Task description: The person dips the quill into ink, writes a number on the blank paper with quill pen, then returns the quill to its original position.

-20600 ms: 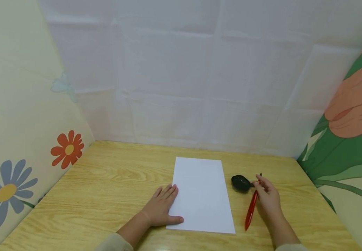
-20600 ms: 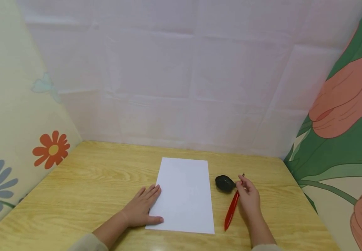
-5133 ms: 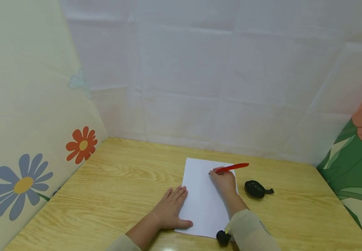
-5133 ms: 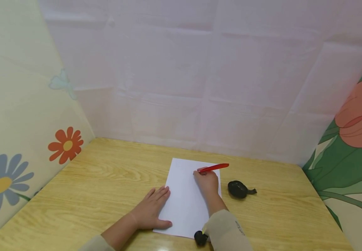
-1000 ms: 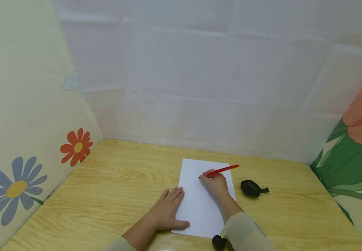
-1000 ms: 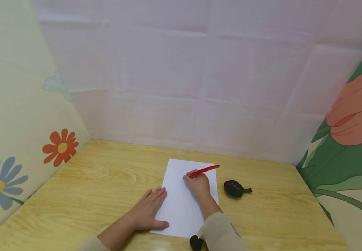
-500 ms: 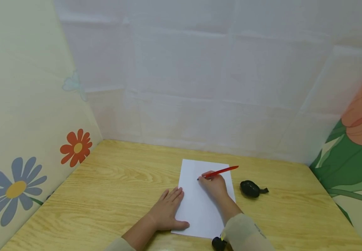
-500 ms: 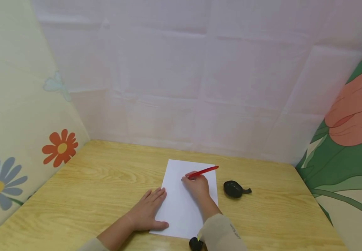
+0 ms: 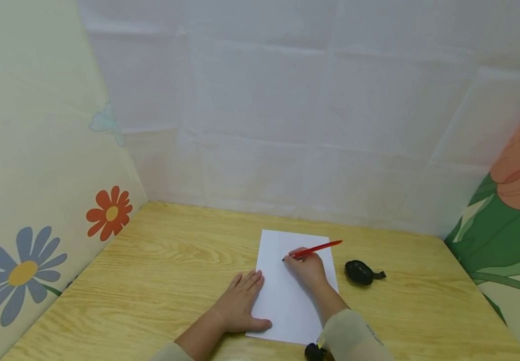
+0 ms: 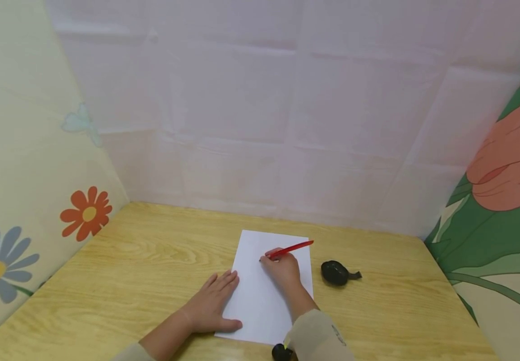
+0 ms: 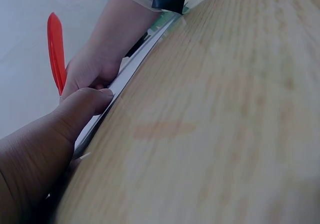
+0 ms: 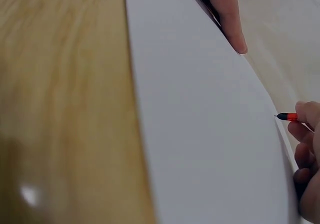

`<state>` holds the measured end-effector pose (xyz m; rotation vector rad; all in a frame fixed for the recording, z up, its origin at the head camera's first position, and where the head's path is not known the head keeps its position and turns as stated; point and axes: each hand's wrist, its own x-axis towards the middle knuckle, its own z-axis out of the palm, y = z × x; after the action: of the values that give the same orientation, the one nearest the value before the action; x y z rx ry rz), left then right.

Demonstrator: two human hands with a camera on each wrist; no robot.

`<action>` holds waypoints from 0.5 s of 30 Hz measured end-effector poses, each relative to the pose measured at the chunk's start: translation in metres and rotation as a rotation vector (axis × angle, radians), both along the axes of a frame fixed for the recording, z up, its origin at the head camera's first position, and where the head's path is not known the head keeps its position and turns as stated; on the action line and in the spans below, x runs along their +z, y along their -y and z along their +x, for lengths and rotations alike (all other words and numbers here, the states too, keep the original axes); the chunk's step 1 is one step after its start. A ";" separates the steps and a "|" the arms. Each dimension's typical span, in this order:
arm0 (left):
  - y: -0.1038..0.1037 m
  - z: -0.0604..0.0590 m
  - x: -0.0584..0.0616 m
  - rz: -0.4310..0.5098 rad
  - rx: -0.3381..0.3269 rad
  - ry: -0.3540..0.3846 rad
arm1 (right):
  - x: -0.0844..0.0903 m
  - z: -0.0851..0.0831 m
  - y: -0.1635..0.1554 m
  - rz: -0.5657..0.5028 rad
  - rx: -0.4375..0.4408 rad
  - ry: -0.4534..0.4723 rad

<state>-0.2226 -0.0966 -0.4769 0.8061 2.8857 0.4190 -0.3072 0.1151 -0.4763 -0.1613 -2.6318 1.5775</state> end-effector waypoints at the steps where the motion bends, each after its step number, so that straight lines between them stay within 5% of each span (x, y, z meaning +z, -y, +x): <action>1: 0.000 0.000 0.000 0.000 -0.001 0.000 | 0.000 0.000 0.000 -0.002 0.001 0.004; 15: -0.001 0.002 0.003 0.006 0.001 0.011 | -0.001 0.002 0.001 -0.023 0.009 -0.003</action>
<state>-0.2208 -0.0955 -0.4741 0.8008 2.8761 0.4307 -0.3054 0.1140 -0.4776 -0.1483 -2.6173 1.6095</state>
